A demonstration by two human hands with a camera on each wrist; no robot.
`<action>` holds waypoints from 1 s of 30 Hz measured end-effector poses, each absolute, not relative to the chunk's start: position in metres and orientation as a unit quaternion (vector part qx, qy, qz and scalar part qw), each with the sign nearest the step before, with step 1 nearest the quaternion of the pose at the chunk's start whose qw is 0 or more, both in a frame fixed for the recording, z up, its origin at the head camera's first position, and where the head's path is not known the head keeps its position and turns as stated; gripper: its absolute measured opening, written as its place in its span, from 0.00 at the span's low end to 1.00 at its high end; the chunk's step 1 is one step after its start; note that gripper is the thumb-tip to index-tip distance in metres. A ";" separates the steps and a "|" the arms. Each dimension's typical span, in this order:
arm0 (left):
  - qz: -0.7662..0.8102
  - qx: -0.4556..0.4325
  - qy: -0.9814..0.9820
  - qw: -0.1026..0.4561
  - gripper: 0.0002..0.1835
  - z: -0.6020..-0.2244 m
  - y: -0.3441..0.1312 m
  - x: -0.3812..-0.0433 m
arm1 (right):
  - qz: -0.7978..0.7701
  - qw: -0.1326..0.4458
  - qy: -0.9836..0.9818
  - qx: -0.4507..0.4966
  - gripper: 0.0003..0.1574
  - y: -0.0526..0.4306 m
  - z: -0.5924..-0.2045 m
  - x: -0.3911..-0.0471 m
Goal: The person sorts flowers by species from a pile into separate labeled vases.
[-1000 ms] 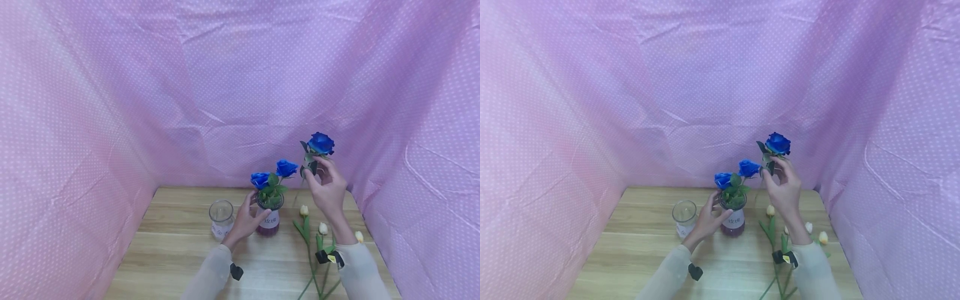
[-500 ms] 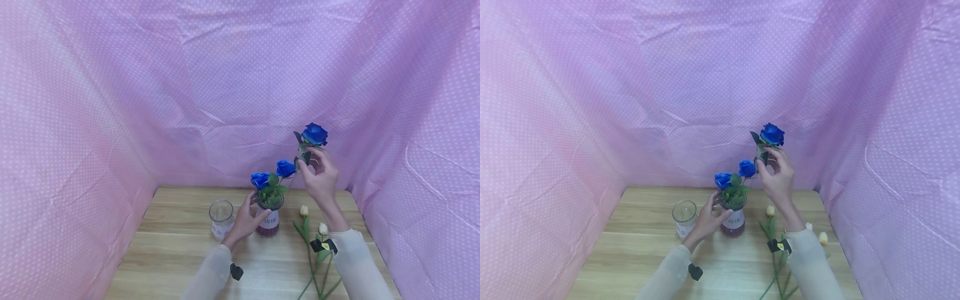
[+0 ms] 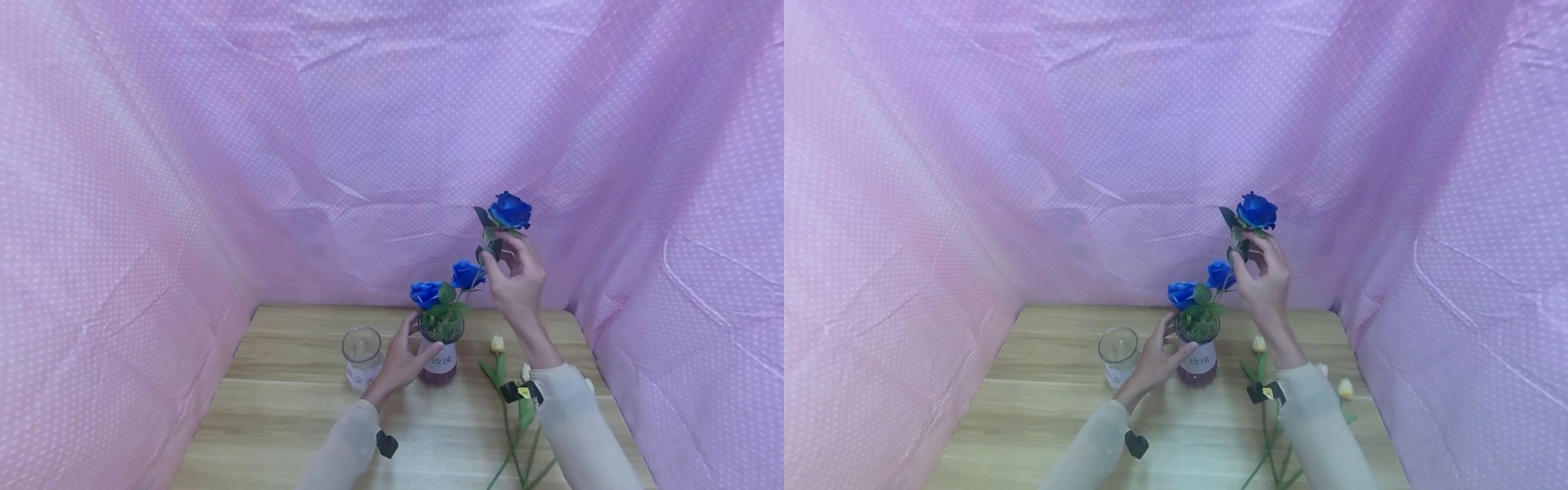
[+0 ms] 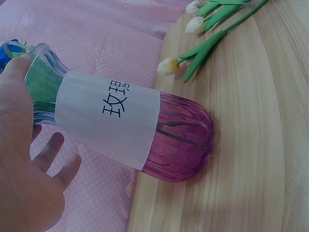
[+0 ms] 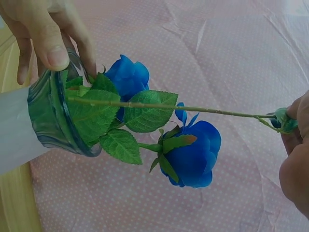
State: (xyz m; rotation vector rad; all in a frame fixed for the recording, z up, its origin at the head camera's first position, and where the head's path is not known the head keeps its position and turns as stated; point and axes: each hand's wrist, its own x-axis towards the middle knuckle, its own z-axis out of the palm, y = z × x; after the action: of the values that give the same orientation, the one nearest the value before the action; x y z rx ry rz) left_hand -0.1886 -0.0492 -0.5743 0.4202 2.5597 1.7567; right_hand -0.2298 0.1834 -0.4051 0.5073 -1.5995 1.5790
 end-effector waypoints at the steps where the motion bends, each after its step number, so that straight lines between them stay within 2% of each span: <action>1: 0.561 0.135 0.817 0.005 0.46 -0.574 -0.049 -0.189 | 0.625 0.406 -0.636 0.202 0.28 0.183 -0.405 -0.230; 18: 0.562 0.143 0.814 0.003 0.45 -0.572 -0.050 -0.189 | 0.624 0.336 -0.683 0.178 0.30 0.173 -0.430 -0.236; 30: 0.570 0.149 0.808 -0.003 0.45 -0.572 -0.051 -0.191 | 0.591 0.318 -0.715 0.196 0.29 0.166 -0.456 -0.230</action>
State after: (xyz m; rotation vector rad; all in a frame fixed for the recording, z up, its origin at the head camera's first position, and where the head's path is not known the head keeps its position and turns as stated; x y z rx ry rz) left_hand -0.1908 -0.0507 -0.5723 0.4687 2.5449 1.7930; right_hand -0.2304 0.1664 -0.4564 0.5163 -1.8816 1.5541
